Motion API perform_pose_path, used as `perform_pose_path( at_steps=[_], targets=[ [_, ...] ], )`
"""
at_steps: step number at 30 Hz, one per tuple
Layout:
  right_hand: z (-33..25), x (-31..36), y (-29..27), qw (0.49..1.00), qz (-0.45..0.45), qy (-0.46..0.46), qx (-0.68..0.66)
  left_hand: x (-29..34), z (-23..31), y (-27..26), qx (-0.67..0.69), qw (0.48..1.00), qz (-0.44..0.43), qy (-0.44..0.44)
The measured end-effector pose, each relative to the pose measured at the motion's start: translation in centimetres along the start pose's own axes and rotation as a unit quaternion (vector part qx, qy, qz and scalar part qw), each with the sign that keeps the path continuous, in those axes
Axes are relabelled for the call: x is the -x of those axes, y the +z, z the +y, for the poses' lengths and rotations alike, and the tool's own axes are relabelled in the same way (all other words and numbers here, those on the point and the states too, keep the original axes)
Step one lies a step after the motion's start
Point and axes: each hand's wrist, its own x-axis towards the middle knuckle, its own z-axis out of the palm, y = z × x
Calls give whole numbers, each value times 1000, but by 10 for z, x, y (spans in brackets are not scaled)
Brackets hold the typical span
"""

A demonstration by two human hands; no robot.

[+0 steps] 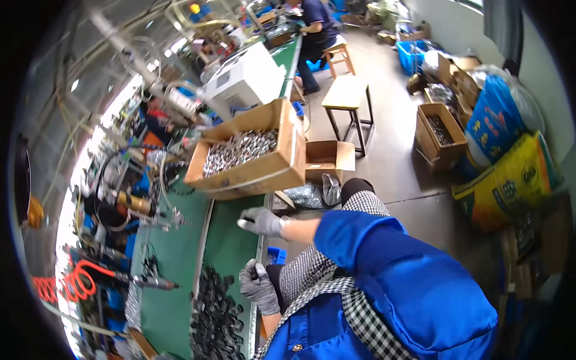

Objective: Assembling small mechanical components at a factory workstation using manual assembly and industrial tools.

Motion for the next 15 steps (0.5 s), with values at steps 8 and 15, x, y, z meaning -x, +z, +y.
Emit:
perform_pose_path(
  at_steps=[8, 15],
  targets=[
    [32, 167, -133, 931, 131, 307, 151, -58, 26, 37, -93, 984, -135, 63],
    [53, 182, -148, 933, 26, 329, 146, -118, -5, 88, -230, 934, -223, 158]
  ],
)
